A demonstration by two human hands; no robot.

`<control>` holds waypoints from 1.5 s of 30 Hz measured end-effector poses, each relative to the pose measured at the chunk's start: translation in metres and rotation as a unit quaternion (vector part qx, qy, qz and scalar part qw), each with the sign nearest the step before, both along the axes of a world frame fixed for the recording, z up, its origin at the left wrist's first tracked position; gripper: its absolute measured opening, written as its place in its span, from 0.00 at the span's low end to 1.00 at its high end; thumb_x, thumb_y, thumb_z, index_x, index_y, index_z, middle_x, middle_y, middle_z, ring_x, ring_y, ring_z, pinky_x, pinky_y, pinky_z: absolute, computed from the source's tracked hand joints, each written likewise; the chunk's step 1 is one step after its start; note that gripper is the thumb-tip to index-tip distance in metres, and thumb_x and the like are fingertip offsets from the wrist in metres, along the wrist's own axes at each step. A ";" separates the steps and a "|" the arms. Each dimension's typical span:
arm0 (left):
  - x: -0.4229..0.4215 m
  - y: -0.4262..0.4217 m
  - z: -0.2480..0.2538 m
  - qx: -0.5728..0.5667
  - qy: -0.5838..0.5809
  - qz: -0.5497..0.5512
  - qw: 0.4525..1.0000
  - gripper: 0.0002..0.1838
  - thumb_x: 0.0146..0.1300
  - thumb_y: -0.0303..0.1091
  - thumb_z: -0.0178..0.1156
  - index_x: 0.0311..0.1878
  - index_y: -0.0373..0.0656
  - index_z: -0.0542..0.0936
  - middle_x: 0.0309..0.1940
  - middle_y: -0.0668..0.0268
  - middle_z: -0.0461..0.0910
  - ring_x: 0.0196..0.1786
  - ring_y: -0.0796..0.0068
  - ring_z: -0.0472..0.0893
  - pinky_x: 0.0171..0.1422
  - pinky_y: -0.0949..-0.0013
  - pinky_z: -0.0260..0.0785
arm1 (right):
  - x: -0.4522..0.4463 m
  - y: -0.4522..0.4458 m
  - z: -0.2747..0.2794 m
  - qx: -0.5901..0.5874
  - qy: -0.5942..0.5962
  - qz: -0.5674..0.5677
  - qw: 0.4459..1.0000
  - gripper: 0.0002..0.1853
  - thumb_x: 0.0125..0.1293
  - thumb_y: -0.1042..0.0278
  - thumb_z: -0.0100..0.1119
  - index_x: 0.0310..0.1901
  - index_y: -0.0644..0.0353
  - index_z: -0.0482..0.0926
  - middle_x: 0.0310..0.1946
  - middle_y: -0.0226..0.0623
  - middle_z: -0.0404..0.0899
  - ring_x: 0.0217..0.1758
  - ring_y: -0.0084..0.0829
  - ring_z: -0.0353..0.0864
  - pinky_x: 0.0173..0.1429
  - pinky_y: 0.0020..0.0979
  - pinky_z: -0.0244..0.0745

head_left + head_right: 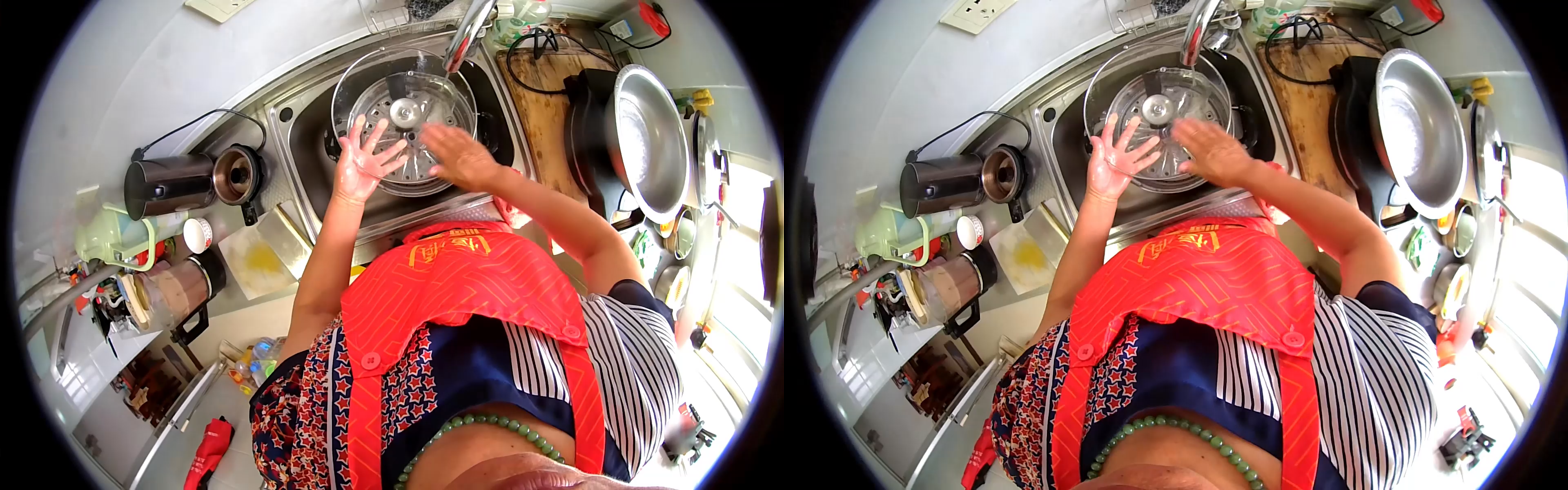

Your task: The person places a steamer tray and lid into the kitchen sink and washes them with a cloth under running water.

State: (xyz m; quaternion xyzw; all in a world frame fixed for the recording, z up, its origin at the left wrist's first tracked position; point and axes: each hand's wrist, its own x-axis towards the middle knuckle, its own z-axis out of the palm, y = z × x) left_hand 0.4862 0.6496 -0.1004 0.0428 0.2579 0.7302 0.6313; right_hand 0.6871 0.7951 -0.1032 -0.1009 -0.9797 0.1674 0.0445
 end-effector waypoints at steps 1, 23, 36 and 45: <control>-0.002 -0.005 0.003 -0.006 0.001 -0.008 1.000 0.38 0.60 0.64 0.46 0.70 0.61 0.51 0.71 0.56 0.49 0.66 0.29 0.56 0.64 0.30 0.52 | 0.006 0.010 -0.003 0.024 -0.023 -0.030 0.999 0.35 0.63 0.45 0.51 0.66 0.59 0.59 0.69 0.38 0.54 0.72 0.38 0.53 0.72 0.41 0.48; 0.019 -0.002 -0.031 0.013 -0.174 -0.007 0.985 0.38 0.59 0.68 0.44 0.69 0.60 0.55 0.69 0.58 0.56 0.66 0.36 0.60 0.64 0.34 0.58 | -0.039 -0.006 0.032 -0.067 -0.027 0.211 0.975 0.32 0.67 0.45 0.44 0.68 0.52 0.58 0.71 0.35 0.53 0.74 0.35 0.50 0.73 0.42 0.45; 0.017 0.002 0.030 -0.052 0.019 0.027 0.998 0.40 0.59 0.66 0.46 0.70 0.57 0.48 0.72 0.57 0.46 0.64 0.28 0.58 0.63 0.30 0.56 | -0.007 0.046 -0.006 0.093 0.043 -0.133 0.986 0.31 0.65 0.45 0.48 0.60 0.64 0.67 0.65 0.45 0.61 0.69 0.40 0.59 0.70 0.41 0.53; 0.025 -0.011 0.054 -0.104 0.065 0.047 0.991 0.41 0.63 0.65 0.40 0.72 0.58 0.39 0.72 0.55 0.42 0.65 0.29 0.56 0.63 0.30 0.57 | 0.010 0.029 -0.006 -0.018 -0.024 -0.130 0.991 0.32 0.66 0.49 0.50 0.63 0.66 0.61 0.66 0.50 0.59 0.69 0.46 0.57 0.71 0.43 0.52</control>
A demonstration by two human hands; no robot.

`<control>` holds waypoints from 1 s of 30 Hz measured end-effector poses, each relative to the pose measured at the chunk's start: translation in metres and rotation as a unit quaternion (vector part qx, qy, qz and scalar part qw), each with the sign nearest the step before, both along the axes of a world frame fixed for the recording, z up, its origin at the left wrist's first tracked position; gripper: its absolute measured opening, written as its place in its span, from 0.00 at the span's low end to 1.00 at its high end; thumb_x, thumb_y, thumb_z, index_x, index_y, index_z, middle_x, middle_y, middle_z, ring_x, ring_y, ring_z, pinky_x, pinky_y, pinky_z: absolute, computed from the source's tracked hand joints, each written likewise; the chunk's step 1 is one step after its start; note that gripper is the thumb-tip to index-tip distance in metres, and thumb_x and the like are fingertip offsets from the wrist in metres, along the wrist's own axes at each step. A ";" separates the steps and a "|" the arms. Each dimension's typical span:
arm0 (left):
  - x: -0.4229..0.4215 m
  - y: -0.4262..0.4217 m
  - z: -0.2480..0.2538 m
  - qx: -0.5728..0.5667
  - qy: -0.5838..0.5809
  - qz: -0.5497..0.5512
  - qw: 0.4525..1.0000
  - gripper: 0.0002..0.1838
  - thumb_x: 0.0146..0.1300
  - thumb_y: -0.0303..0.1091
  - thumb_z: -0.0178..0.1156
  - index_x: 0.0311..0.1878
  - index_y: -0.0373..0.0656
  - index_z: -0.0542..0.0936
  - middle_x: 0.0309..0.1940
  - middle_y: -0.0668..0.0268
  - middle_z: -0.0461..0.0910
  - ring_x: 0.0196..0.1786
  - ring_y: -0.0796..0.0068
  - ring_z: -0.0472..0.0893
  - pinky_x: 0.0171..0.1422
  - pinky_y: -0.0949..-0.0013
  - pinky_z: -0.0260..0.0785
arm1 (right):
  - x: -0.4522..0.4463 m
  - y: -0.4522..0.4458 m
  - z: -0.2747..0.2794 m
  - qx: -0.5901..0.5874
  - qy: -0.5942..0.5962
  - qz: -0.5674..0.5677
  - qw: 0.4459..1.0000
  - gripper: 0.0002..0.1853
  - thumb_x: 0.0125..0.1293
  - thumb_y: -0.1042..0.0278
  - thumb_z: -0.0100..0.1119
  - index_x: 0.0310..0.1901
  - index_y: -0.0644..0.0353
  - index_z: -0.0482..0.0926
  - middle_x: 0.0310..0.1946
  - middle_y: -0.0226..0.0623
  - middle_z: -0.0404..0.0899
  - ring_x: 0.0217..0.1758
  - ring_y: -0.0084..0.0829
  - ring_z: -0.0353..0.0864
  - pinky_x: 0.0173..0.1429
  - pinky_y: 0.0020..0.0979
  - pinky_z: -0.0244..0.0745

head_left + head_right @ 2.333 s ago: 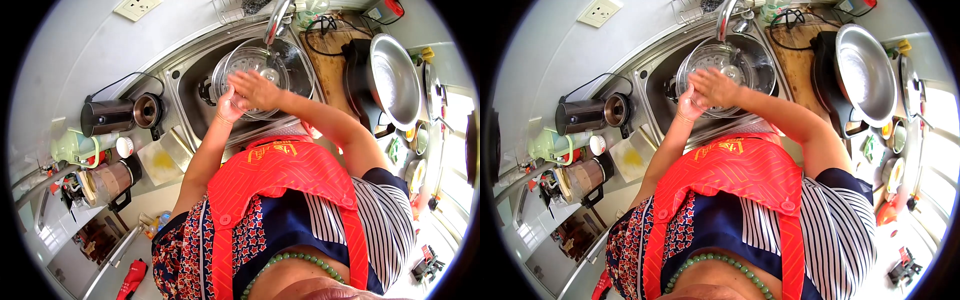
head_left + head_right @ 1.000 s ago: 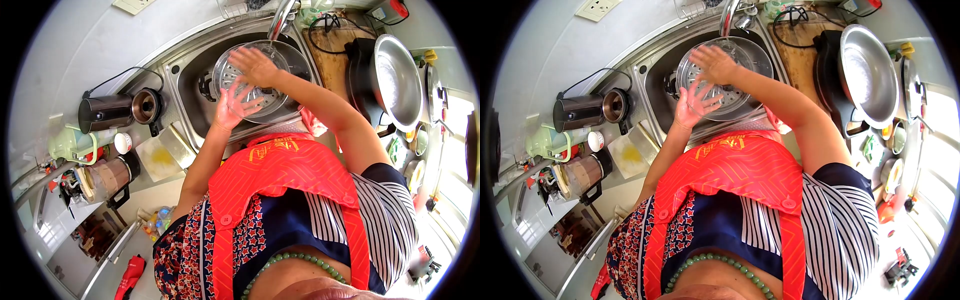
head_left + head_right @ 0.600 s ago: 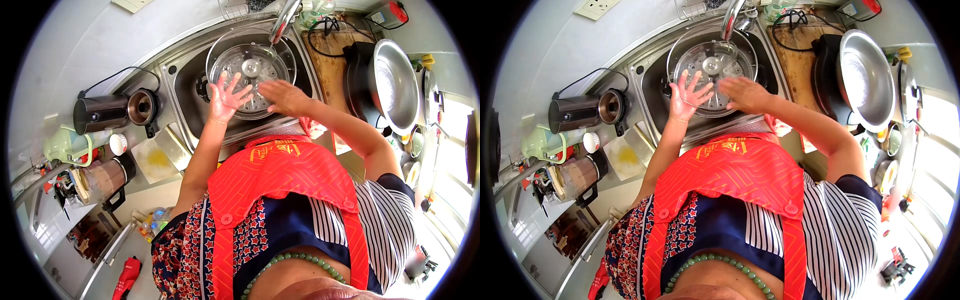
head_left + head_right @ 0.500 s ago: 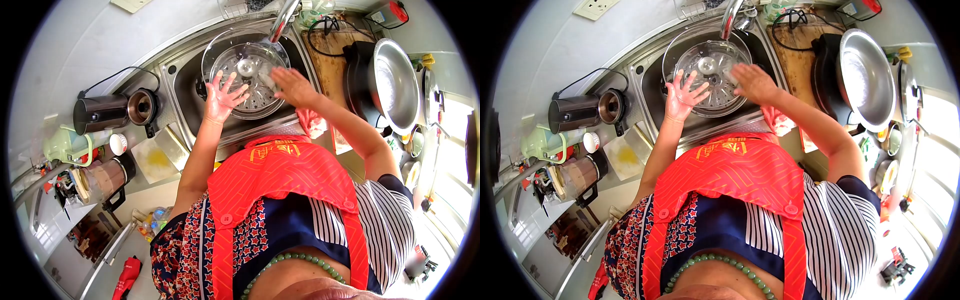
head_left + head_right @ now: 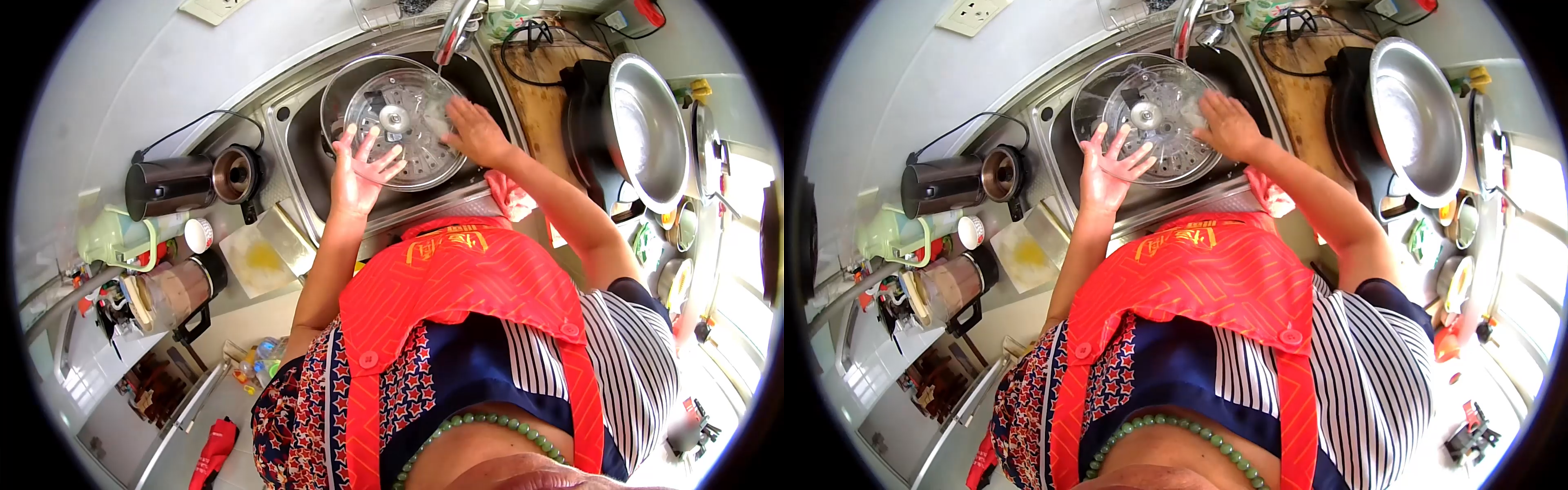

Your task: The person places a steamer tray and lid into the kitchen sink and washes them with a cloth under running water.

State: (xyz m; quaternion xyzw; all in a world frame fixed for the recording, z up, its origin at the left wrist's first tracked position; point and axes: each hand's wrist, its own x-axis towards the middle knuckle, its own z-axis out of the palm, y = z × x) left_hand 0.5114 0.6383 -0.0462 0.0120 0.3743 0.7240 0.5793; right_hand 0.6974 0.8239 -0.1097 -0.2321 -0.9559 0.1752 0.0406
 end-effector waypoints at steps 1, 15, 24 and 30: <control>0.002 0.001 0.002 0.000 -0.003 0.000 1.000 0.41 0.63 0.65 0.40 0.72 0.57 0.39 0.72 0.55 0.42 0.65 0.29 0.56 0.63 0.30 0.56 | -0.002 0.002 -0.001 0.007 0.004 -0.010 1.000 0.32 0.66 0.49 0.49 0.63 0.66 0.62 0.66 0.50 0.59 0.69 0.46 0.58 0.70 0.43 0.52; 0.006 -0.003 -0.007 0.017 -0.111 -0.044 0.993 0.39 0.61 0.66 0.44 0.69 0.55 0.48 0.70 0.53 0.49 0.63 0.26 0.59 0.62 0.29 0.55 | -0.047 0.033 -0.002 0.153 0.048 -0.004 0.987 0.34 0.63 0.41 0.47 0.64 0.58 0.64 0.66 0.40 0.60 0.69 0.37 0.58 0.71 0.42 0.51; 0.010 0.002 -0.040 0.048 -0.175 -0.027 0.983 0.34 0.61 0.65 0.43 0.64 0.55 0.61 0.68 0.53 0.55 0.65 0.29 0.58 0.65 0.30 0.51 | -0.080 -0.009 0.026 -0.003 0.007 0.230 0.973 0.29 0.64 0.48 0.50 0.63 0.53 0.66 0.66 0.37 0.61 0.71 0.40 0.55 0.72 0.46 0.48; -0.003 0.002 -0.055 0.103 -0.187 -0.051 0.976 0.33 0.61 0.65 0.43 0.65 0.59 0.63 0.69 0.57 0.57 0.65 0.29 0.58 0.65 0.29 0.51 | -0.026 0.032 0.081 0.016 0.151 -0.020 0.988 0.28 0.51 0.66 0.65 0.56 0.60 0.70 0.56 0.49 0.69 0.64 0.50 0.63 0.68 0.43 0.58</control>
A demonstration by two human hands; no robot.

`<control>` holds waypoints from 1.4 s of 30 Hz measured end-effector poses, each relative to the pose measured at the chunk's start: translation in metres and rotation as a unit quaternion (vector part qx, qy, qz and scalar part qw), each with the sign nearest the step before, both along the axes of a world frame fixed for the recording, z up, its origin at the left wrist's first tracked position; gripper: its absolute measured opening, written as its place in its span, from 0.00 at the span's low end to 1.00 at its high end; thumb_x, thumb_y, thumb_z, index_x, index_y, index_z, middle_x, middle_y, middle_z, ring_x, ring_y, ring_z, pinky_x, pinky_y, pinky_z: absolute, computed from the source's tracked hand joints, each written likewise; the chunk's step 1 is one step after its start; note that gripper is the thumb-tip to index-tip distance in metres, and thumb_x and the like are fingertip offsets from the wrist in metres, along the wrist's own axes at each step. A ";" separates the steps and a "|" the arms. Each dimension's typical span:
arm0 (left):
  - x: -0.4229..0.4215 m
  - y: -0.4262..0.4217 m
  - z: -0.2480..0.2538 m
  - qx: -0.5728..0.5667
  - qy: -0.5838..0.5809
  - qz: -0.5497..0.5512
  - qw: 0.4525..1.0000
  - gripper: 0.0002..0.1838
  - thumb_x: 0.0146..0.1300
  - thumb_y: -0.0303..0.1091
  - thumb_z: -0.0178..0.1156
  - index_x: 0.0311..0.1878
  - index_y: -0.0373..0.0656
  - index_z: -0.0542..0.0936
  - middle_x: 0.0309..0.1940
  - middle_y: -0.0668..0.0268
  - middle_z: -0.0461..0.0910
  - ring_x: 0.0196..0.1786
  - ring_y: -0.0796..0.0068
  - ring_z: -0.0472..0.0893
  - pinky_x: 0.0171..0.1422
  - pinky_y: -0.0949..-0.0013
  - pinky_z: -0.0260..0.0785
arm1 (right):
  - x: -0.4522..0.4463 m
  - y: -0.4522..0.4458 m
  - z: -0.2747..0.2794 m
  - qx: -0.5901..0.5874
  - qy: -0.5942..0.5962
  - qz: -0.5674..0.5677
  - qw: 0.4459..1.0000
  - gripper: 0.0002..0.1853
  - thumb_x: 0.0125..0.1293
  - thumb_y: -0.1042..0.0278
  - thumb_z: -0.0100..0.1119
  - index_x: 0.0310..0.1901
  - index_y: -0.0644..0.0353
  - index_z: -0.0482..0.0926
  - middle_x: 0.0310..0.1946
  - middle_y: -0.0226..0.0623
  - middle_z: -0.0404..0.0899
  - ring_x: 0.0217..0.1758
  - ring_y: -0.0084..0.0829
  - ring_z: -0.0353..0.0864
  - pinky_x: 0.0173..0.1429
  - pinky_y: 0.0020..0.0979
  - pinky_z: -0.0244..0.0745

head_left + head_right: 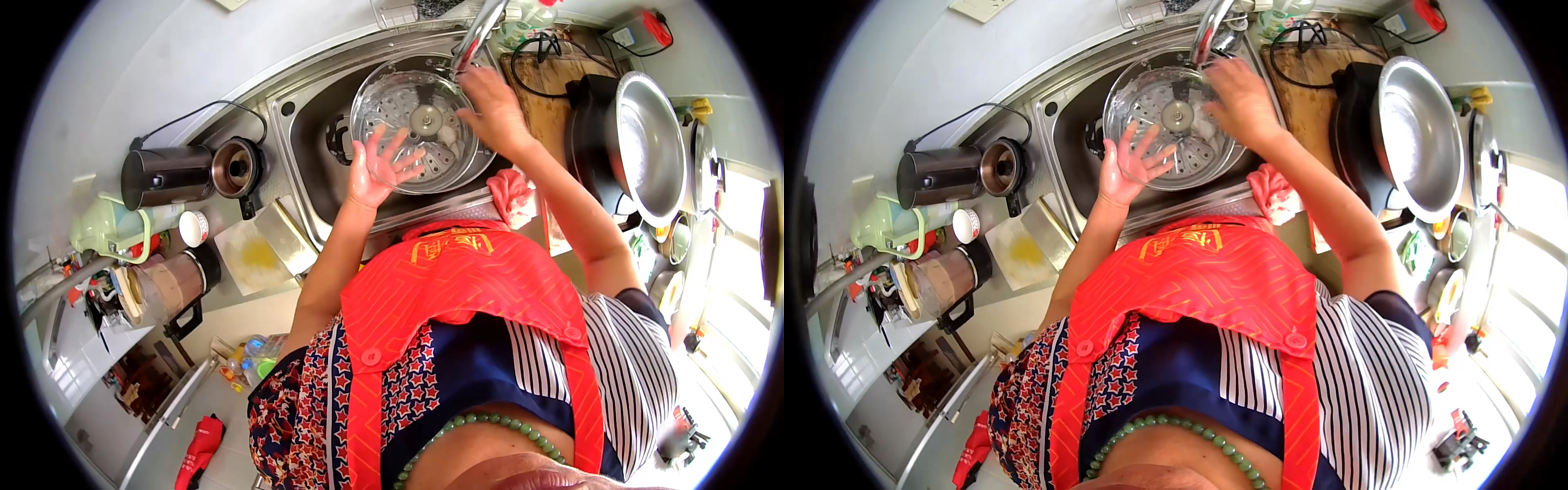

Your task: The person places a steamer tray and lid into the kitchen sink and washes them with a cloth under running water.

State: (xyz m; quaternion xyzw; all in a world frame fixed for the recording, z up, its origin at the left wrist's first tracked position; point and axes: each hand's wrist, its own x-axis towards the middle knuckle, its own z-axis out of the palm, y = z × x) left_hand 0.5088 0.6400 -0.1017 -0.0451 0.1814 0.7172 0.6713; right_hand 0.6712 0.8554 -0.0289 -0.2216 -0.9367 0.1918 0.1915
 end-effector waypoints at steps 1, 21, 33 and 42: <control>-0.003 0.001 -0.004 -0.001 0.002 -0.003 1.000 0.32 0.61 0.65 0.44 0.64 0.61 0.64 0.68 0.58 0.58 0.64 0.29 0.59 0.65 0.29 0.51 | 0.013 0.013 -0.019 0.025 0.020 -0.045 0.998 0.30 0.54 0.65 0.63 0.59 0.64 0.67 0.58 0.49 0.68 0.62 0.50 0.64 0.68 0.42 0.58; -0.043 0.052 -0.067 -0.012 0.044 -0.049 0.998 0.25 0.68 0.55 0.44 0.62 0.54 0.70 0.64 0.58 0.66 0.65 0.39 0.63 0.68 0.44 0.57 | 0.053 0.007 -0.067 -0.774 0.150 -0.055 0.613 0.30 0.65 0.74 0.53 0.68 0.47 0.58 0.60 0.41 0.70 0.52 0.39 0.79 0.50 0.36 0.78; -0.050 0.013 -0.010 -0.046 0.152 0.037 0.987 0.29 0.63 0.56 0.50 0.62 0.49 0.67 0.60 0.58 0.69 0.64 0.39 0.64 0.68 0.41 0.56 | 0.008 0.000 -0.110 -0.795 0.196 -0.121 0.562 0.20 0.63 0.73 0.58 0.57 0.56 0.70 0.51 0.41 0.77 0.44 0.40 0.83 0.46 0.37 0.80; -0.043 -0.009 0.054 -0.042 0.149 0.046 0.987 0.34 0.66 0.57 0.46 0.63 0.36 0.62 0.60 0.48 0.66 0.63 0.38 0.65 0.66 0.45 0.60 | 0.006 -0.013 -0.091 -0.844 0.171 -0.057 0.505 0.19 0.67 0.70 0.50 0.59 0.59 0.65 0.54 0.41 0.75 0.44 0.36 0.83 0.41 0.29 0.83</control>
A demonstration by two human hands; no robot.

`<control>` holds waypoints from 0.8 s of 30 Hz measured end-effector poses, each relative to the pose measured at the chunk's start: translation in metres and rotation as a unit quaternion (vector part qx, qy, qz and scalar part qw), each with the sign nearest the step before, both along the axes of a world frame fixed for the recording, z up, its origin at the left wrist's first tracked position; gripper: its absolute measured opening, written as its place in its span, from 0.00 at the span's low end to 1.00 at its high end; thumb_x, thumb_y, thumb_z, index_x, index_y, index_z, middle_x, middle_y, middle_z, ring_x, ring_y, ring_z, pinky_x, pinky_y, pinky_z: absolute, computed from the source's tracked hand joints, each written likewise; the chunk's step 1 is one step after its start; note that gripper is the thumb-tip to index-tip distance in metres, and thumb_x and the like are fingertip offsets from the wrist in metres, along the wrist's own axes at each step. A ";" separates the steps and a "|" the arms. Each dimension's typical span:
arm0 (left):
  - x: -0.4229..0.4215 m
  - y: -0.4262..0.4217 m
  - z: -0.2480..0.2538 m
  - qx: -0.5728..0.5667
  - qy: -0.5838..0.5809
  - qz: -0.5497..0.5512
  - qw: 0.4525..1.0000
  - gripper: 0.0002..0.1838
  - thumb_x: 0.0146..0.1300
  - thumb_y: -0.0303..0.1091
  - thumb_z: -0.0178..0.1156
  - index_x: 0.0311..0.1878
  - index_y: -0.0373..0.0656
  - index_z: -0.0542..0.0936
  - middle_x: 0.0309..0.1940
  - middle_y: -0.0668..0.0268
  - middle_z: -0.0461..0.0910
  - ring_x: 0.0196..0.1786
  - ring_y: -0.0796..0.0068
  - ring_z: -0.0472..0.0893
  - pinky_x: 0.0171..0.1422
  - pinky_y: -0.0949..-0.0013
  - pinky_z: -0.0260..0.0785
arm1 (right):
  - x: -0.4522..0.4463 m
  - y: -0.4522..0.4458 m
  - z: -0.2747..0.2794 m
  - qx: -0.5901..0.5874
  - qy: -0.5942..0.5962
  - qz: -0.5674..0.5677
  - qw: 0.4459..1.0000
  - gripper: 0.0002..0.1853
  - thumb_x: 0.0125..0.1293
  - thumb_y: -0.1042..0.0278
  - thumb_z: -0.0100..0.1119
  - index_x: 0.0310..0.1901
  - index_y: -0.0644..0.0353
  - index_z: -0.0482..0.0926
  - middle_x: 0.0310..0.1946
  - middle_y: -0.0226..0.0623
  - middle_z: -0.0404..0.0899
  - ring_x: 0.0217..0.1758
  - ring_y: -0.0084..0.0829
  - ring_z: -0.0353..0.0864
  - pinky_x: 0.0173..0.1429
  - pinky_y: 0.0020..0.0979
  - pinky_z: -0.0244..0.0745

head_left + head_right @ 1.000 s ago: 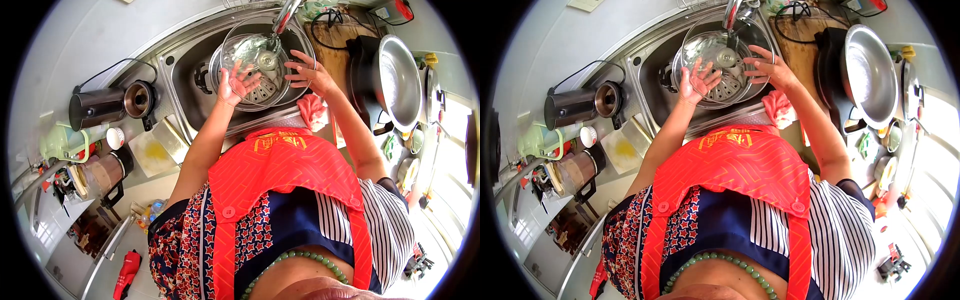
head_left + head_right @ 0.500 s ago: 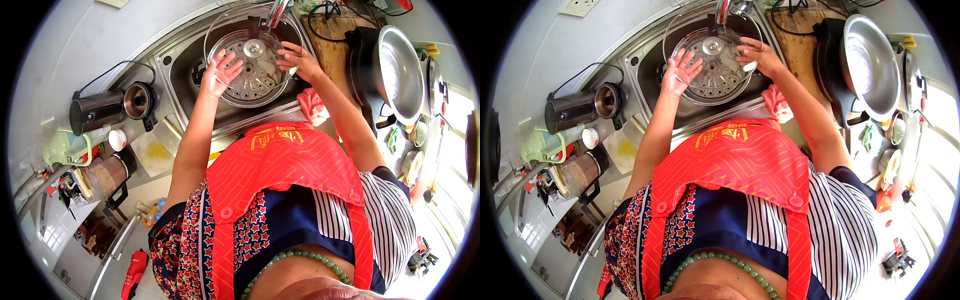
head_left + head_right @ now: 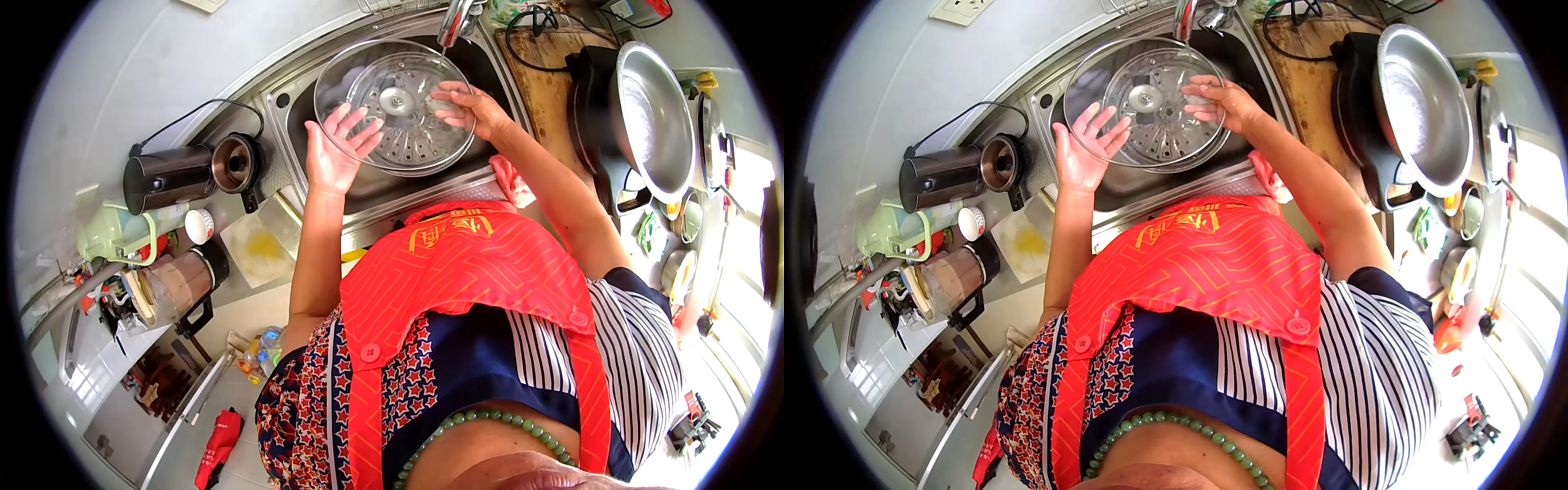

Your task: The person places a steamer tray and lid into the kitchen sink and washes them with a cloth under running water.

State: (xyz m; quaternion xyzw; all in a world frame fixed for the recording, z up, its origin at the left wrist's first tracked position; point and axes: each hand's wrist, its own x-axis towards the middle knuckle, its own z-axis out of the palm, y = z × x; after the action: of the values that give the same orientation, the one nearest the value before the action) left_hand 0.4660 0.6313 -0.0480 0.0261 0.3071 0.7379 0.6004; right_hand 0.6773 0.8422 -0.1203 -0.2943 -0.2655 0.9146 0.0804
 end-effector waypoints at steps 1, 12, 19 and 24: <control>0.001 -0.002 0.001 0.015 -0.003 -0.001 1.000 0.33 0.67 0.54 0.46 0.63 0.35 0.62 0.60 0.48 0.66 0.63 0.39 0.65 0.67 0.47 0.60 | 0.001 -0.002 0.002 -0.013 -0.008 0.005 1.000 0.20 0.67 0.71 0.50 0.60 0.60 0.64 0.54 0.42 0.74 0.44 0.36 0.83 0.41 0.28 0.83; 0.012 0.025 -0.024 -0.032 0.858 -0.082 0.507 0.33 0.38 0.25 0.67 0.54 0.42 0.72 0.60 0.60 0.67 0.63 0.53 0.65 0.66 0.54 0.58 | 0.004 -0.001 0.014 -0.088 0.004 0.043 0.995 0.24 0.64 0.76 0.51 0.61 0.62 0.60 0.51 0.53 0.76 0.39 0.37 0.85 0.29 0.23 0.82; 0.032 0.042 -0.041 -0.072 0.743 -0.040 0.664 0.10 0.51 0.32 0.68 0.36 0.41 0.82 0.29 0.63 0.81 0.38 0.63 0.81 0.46 0.66 0.72 | 0.001 0.007 0.021 -0.160 -0.022 0.019 0.987 0.25 0.64 0.75 0.47 0.62 0.62 0.55 0.51 0.59 0.74 0.41 0.44 0.83 0.30 0.26 0.81; 0.045 0.043 -0.059 -0.100 0.626 0.014 0.773 0.07 0.59 0.29 0.62 0.39 0.38 0.79 0.28 0.65 0.80 0.32 0.74 0.80 0.41 0.72 0.71 | -0.005 0.027 0.048 -0.099 -0.051 0.076 0.991 0.34 0.67 0.36 0.38 0.59 0.62 0.65 0.43 0.52 0.79 0.40 0.36 0.82 0.40 0.32 0.80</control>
State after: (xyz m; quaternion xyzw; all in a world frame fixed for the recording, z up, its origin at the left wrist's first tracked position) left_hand 0.5107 0.6742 -0.1066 0.4175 0.6876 0.5321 0.2641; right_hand 0.6720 0.8688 -0.0720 -0.3263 -0.1994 0.9234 -0.0330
